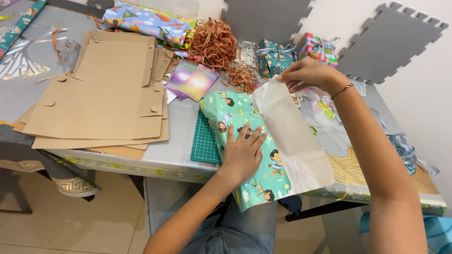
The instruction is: Wrapping a gift with patterned paper using tape and scissors on a craft table.
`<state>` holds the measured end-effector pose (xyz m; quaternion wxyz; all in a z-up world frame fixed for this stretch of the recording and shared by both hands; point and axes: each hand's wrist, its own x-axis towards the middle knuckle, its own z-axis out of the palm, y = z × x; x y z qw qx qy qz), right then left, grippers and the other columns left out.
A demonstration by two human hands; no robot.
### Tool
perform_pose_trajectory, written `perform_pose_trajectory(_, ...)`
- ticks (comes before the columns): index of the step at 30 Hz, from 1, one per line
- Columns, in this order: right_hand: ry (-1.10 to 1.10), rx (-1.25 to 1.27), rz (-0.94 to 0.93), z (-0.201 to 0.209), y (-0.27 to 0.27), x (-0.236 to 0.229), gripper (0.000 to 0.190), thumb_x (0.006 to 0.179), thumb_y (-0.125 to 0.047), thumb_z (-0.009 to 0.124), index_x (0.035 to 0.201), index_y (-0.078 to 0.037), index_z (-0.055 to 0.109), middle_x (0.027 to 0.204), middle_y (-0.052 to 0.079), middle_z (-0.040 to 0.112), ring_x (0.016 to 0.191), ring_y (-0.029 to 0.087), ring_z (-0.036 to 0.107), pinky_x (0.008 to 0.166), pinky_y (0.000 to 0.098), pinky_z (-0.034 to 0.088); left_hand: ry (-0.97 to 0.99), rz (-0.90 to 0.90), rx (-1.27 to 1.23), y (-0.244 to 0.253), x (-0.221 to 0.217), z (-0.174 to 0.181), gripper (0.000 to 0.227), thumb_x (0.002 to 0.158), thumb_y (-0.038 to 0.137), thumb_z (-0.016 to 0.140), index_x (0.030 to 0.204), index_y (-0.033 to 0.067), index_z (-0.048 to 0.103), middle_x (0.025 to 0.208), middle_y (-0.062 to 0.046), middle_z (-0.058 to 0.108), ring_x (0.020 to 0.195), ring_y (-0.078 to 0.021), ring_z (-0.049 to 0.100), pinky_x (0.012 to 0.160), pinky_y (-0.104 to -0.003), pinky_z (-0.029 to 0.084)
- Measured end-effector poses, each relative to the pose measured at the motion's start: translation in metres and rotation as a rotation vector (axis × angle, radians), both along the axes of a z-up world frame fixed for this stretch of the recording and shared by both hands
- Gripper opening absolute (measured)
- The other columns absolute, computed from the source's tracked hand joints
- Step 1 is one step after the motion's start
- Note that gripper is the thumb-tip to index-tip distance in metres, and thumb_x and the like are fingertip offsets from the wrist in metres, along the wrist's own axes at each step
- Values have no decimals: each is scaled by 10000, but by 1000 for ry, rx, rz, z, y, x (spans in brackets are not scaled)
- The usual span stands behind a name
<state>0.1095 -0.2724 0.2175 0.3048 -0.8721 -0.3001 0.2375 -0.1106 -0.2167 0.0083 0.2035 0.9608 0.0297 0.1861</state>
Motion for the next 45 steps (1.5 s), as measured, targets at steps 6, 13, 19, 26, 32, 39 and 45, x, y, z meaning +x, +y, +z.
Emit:
perform_pose_trajectory(6, -24, -401, 109, -10, -12, -31, 757, 825, -350, 786, 1425, 54, 560, 1310, 305, 650, 1142, 432, 668, 957, 527, 556, -2, 16, 2, -2, -2, 3, 512, 1036, 278, 302, 1510, 184, 471, 1594, -54, 426, 1509, -344, 263, 1195, -689, -5)
perform_pose_trajectory(13, 114, -330, 38, -55, -30, -12, 572, 912, -360, 700, 1276, 80, 675, 1054, 241, 749, 861, 346, 750, 831, 424, 612, 31, 11, -20, -3, 1, 3, 511, 1028, 275, 316, 1500, 177, 487, 1596, -47, 426, 1512, -341, 259, 1200, -688, -5)
perform_pose_trajectory(19, 217, -77, 2, -65, -2, -24, 410, 887, -287, 695, 1054, 86, 731, 871, 228, 734, 767, 293, 741, 741, 372, 628, 3, 22, -14, -1, 2, 3, 503, 1029, 271, 338, 1502, 183, 487, 1590, -47, 434, 1508, -347, 267, 1200, -694, 0)
perform_pose_trajectory(26, 474, 391, -145, -121, -22, -57, 730, 917, -715, 450, 1209, -67, 616, 1103, 187, 645, 967, 305, 654, 801, 371, 541, -44, 25, 43, -1, 9, -6, 473, 1006, 283, 390, 1430, 179, 573, 1514, -44, 517, 1450, -353, 341, 1168, -708, 88)
perform_pose_trajectory(32, 433, 518, -374, -124, -28, -81, 811, 892, -634, 556, 1487, -84, 512, 1451, 202, 565, 1315, 328, 571, 1074, 411, 475, -181, 71, 175, 4, 43, -21, 435, 918, 360, 497, 1287, 209, 672, 1350, -25, 616, 1284, -293, 471, 1102, -635, 239)
perform_pose_trajectory(39, 622, 722, -241, -199, -46, -51, 834, 921, -663, 458, 1542, -109, 413, 1492, 188, 519, 1357, 331, 522, 1137, 438, 410, -205, 75, 55, 5, 40, -27, 441, 943, 379, 483, 1305, 205, 665, 1405, -39, 598, 1414, -280, 430, 1189, -560, 210)
perform_pose_trajectory(45, 748, 892, -119, -240, -53, -25, 853, 947, -689, 374, 1590, -130, 328, 1528, 176, 479, 1393, 333, 480, 1190, 461, 354, -121, 93, 80, 2, 32, -10, 468, 994, 413, 432, 1366, 197, 617, 1447, -44, 567, 1447, -269, 394, 1216, -543, 154)
